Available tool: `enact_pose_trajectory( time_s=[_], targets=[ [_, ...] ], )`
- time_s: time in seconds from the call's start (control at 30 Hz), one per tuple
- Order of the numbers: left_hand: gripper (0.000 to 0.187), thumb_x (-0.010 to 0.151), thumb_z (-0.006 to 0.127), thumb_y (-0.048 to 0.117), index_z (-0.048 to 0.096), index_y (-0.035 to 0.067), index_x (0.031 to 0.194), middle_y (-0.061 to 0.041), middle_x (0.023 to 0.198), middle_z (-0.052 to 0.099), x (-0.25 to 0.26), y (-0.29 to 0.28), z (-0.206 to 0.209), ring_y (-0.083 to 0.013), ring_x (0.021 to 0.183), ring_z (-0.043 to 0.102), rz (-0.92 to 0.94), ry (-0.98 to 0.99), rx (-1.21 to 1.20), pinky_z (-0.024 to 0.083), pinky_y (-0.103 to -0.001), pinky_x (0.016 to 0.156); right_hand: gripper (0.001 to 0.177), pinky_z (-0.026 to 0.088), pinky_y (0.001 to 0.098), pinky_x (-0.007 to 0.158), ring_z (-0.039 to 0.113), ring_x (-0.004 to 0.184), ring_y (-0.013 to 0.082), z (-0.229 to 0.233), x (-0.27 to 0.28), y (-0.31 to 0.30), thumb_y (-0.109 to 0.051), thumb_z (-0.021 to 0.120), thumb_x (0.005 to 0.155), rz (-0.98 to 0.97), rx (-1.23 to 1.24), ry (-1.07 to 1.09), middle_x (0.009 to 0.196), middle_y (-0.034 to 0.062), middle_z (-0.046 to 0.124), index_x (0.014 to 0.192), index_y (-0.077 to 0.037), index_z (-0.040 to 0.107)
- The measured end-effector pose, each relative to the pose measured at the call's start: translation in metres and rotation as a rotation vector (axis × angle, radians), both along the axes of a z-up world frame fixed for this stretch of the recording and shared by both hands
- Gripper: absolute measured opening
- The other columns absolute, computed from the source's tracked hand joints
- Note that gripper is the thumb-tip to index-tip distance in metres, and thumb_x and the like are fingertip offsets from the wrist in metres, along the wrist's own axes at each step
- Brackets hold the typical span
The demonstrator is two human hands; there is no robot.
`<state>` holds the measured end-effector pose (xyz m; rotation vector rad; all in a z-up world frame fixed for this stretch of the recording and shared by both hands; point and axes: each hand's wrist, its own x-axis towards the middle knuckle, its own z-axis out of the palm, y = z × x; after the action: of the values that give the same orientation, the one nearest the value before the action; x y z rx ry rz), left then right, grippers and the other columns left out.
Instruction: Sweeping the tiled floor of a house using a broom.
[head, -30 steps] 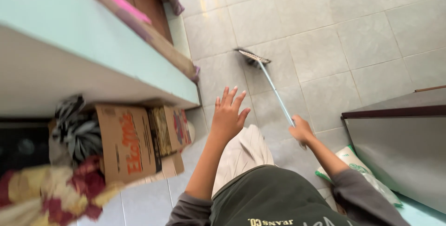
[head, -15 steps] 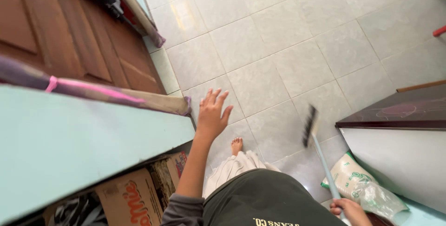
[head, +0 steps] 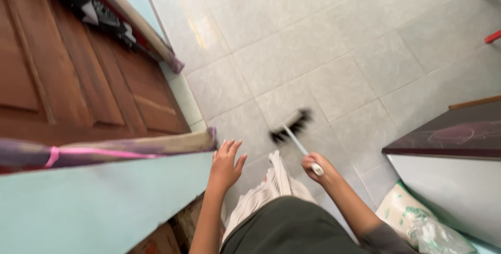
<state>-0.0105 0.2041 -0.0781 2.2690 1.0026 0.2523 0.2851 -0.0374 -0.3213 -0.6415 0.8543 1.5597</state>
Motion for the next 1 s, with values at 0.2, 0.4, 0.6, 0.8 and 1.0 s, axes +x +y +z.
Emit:
enact_pose_trajectory(
  time_s=[0.2,0.4,0.6,0.8,1.0],
  targets=[
    [0.049,0.094,0.066,0.035,0.060,0.014,0.138,-0.014,0.146,0.055,0.011,0.013,0.011,-0.0363,0.142,0.043,-0.009,0.099,-0.060,0.033,-0.058,0.114,0.014,0.036,0.0196,0.040,0.042,0.047,0.0061,0.021,0.047,0.060,-0.006,0.049,0.096,-0.041,0.101,-0.067,0.065,-0.0006,0.047,0.083,-0.002,0.047],
    [0.054,0.095,0.065,0.036,0.054,0.014,0.143,-0.016,0.152,0.049,0.055,0.031,-0.016,-0.0377,0.148,0.036,-0.016,0.101,-0.027,0.031,-0.061,0.114,0.019,0.032,0.0264,0.044,0.038,0.050,0.0110,0.175,0.032,-0.055,-0.007,0.052,0.098,0.156,-0.091,-0.771,0.063,0.0018,0.044,0.080,-0.004,0.047],
    [0.065,0.094,0.067,0.037,0.045,0.012,0.150,-0.020,0.159,0.037,0.115,0.053,-0.059,-0.0404,0.152,0.024,0.012,0.143,0.025,0.027,-0.063,0.115,0.004,0.033,0.0289,0.044,0.042,0.053,0.0128,0.212,0.057,-0.159,-0.003,0.054,0.096,0.225,-0.565,-0.814,0.070,0.0067,0.051,0.095,0.001,0.053],
    [0.063,0.094,0.065,0.037,0.047,0.013,0.149,-0.020,0.161,0.036,0.171,0.062,-0.050,-0.0400,0.153,0.024,0.068,0.107,-0.005,0.027,-0.062,0.116,0.019,0.034,0.0244,0.043,0.040,0.052,0.0110,0.042,0.199,-0.199,-0.006,0.049,0.100,-0.100,-0.662,-0.496,0.066,0.0020,0.042,0.084,-0.005,0.041],
    [0.063,0.095,0.065,0.040,0.047,0.015,0.149,-0.019,0.160,0.035,0.206,0.073,-0.040,-0.0379,0.153,0.023,0.125,0.232,-0.084,0.025,-0.060,0.118,0.022,0.040,0.0225,0.036,0.044,0.043,0.0078,-0.021,0.249,-0.030,-0.006,0.050,0.095,0.027,-0.349,-0.260,0.057,-0.0036,0.042,0.077,-0.012,0.039]
  ],
)
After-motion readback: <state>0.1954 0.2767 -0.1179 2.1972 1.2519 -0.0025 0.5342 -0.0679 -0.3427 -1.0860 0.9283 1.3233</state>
